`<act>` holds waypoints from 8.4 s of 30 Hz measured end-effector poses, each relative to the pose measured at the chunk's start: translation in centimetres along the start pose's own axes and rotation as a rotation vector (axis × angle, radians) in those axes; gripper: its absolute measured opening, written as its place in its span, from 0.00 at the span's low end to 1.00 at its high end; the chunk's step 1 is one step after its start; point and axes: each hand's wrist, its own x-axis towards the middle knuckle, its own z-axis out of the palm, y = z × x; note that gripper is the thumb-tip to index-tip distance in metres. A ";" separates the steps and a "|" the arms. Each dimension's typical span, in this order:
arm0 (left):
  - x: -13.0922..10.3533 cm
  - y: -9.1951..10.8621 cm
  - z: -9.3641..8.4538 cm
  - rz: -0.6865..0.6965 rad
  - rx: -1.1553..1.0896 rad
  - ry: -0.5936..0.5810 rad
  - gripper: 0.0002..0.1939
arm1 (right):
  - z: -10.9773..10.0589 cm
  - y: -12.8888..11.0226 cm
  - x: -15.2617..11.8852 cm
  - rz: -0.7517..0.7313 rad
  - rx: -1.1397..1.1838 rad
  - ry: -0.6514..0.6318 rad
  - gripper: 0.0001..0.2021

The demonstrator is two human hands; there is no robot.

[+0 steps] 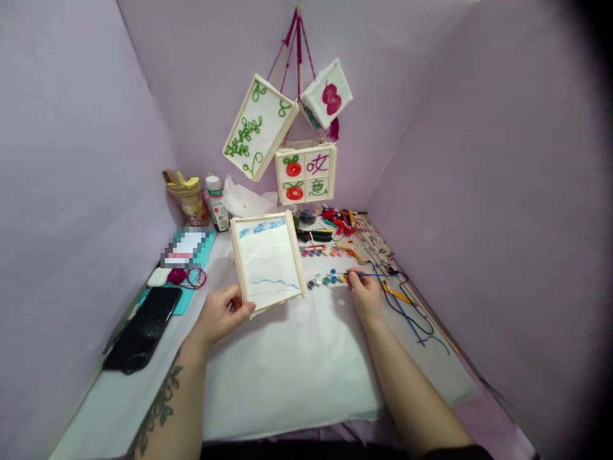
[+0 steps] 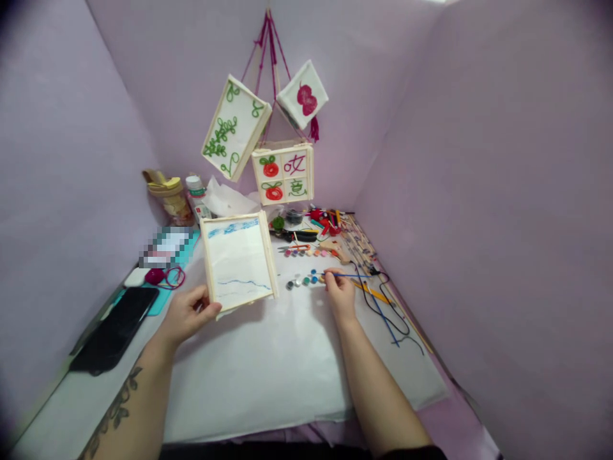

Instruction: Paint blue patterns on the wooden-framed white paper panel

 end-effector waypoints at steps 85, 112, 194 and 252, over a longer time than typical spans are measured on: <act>-0.4 -0.1 0.0 -0.031 -0.050 -0.063 0.17 | 6.6 -9.7 -7.0 -0.495 -0.181 -0.208 0.07; -0.4 0.1 -0.1 -0.025 -0.026 -0.071 0.18 | 7.7 -9.8 -7.1 -0.502 -0.191 -0.263 0.07; 0.3 0.5 0.0 0.026 -0.027 0.038 0.16 | 1.5 1.5 0.5 -0.140 -0.198 0.142 0.13; 0.2 0.7 0.2 0.007 -0.034 0.034 0.17 | 0.2 -2.5 -0.2 -0.169 0.323 0.335 0.12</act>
